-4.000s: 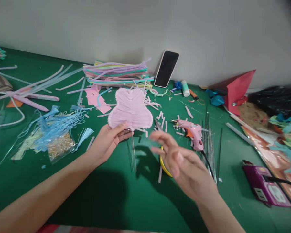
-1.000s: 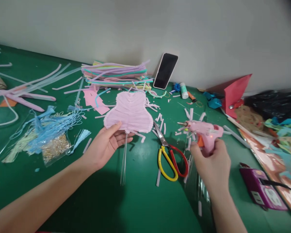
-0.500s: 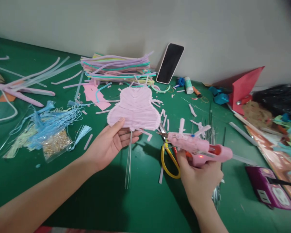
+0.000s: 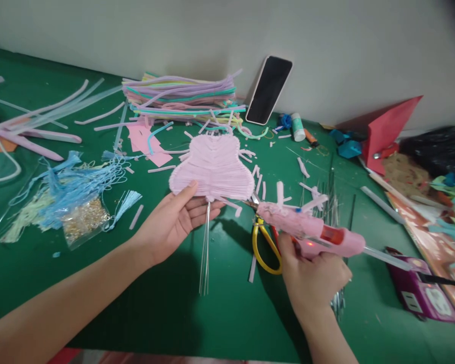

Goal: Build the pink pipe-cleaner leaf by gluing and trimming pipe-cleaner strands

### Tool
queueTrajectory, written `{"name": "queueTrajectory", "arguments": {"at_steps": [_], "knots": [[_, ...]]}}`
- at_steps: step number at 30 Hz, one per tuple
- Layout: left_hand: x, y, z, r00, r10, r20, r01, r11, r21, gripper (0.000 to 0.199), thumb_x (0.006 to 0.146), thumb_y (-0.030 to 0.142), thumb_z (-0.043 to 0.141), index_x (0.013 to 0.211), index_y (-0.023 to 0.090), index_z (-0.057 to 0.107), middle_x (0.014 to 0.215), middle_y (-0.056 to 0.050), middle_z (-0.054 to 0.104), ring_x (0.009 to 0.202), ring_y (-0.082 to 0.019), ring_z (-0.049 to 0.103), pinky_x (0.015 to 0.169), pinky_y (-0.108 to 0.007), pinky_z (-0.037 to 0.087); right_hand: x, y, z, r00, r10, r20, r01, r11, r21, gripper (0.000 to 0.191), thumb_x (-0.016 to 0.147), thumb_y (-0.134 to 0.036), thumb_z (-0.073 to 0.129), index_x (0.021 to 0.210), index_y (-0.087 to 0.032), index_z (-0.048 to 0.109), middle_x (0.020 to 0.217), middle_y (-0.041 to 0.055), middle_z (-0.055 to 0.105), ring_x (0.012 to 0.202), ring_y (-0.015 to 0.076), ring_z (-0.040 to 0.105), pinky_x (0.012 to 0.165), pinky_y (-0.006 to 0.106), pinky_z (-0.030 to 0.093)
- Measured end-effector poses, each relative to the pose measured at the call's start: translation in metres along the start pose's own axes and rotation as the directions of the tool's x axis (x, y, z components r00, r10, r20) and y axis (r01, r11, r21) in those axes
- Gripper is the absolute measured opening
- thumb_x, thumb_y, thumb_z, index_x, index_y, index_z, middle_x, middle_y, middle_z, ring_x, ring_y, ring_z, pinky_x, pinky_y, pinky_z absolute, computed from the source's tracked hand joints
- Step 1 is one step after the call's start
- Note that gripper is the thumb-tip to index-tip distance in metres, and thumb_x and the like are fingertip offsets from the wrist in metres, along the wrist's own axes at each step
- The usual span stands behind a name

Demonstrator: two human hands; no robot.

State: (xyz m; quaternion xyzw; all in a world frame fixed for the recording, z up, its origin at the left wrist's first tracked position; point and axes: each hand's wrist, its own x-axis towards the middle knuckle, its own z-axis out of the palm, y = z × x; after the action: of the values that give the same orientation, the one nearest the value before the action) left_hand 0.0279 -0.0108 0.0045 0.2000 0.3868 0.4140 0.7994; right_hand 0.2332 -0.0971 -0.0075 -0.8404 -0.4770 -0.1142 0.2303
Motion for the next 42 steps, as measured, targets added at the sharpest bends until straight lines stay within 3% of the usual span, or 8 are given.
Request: {"name": "queueTrajectory", "arguments": {"at_steps": [5,16,22,27,33,42], "knots": [[0.0002,-0.0002,-0.0004,1.0,0.002,0.006,-0.002,1.0,-0.008,0.021,0.095,0.025,0.053,0.094,0.011,0.069,0.094,-0.012,0.077,0.089,-0.022,0.074,0.08,-0.027,0.061,-0.002,0.0039,0.0016,1.0,-0.019,0.015,0.02,0.999,-0.045,0.04,0.076,-0.047,0.052,0.044,-0.023,0.051,0.039,0.0052,0.045,0.044,0.0229,0.055,0.048,0.033,0.042],[0.002,-0.0021,-0.0028,1.0,0.004,0.023,-0.004,1.0,-0.008,0.019,0.094,0.025,0.055,0.093,0.012,0.068,0.098,-0.014,0.076,0.093,-0.023,0.073,0.082,-0.028,0.061,-0.0017,0.0033,0.0009,0.998,-0.069,-0.001,0.069,0.994,-0.08,0.044,0.079,-0.044,0.051,0.041,-0.023,0.05,0.037,0.0052,0.046,0.04,0.0206,0.054,0.044,0.03,0.041],[0.0016,-0.0017,-0.003,1.0,0.0,0.006,0.0,1.0,0.005,0.02,0.094,0.025,0.055,0.091,0.011,0.069,0.098,-0.014,0.076,0.095,-0.026,0.072,0.089,-0.035,0.058,-0.0019,0.0036,0.0008,0.994,-0.108,-0.017,0.106,0.991,-0.083,0.041,0.079,-0.044,0.051,0.045,-0.021,0.057,0.037,0.006,0.049,0.041,0.0218,0.056,0.043,0.029,0.042],[0.002,-0.0019,-0.0029,1.0,0.001,0.0,-0.001,1.0,0.002,0.021,0.094,0.026,0.056,0.09,0.011,0.069,0.095,-0.014,0.077,0.094,-0.025,0.073,0.088,-0.034,0.059,-0.0033,0.0058,0.002,0.995,-0.095,-0.015,0.093,0.988,-0.125,0.042,0.081,-0.046,0.05,0.052,-0.018,0.065,0.04,0.0076,0.052,0.045,0.024,0.06,0.046,0.031,0.043],[0.0019,-0.0025,-0.0027,1.0,-0.001,-0.004,0.001,1.0,0.014,0.02,0.094,0.025,0.055,0.093,0.011,0.069,0.091,-0.014,0.077,0.092,-0.025,0.073,0.087,-0.033,0.059,-0.0041,0.008,0.0019,0.996,-0.089,0.026,0.092,0.985,-0.145,0.046,0.081,-0.048,0.05,0.049,-0.018,0.063,0.039,0.0078,0.05,0.045,0.0243,0.059,0.046,0.031,0.043],[0.0018,-0.0019,-0.0013,1.0,0.0,-0.005,0.0,1.0,0.009,0.019,0.093,0.025,0.056,0.09,0.012,0.069,0.093,-0.013,0.077,0.092,-0.024,0.073,0.085,-0.031,0.06,-0.0045,0.0058,0.0011,0.996,-0.086,0.021,0.088,0.984,-0.152,0.045,0.082,-0.049,0.049,0.067,-0.014,0.073,0.039,0.0066,0.051,0.045,0.0248,0.059,0.045,0.031,0.041]]}}
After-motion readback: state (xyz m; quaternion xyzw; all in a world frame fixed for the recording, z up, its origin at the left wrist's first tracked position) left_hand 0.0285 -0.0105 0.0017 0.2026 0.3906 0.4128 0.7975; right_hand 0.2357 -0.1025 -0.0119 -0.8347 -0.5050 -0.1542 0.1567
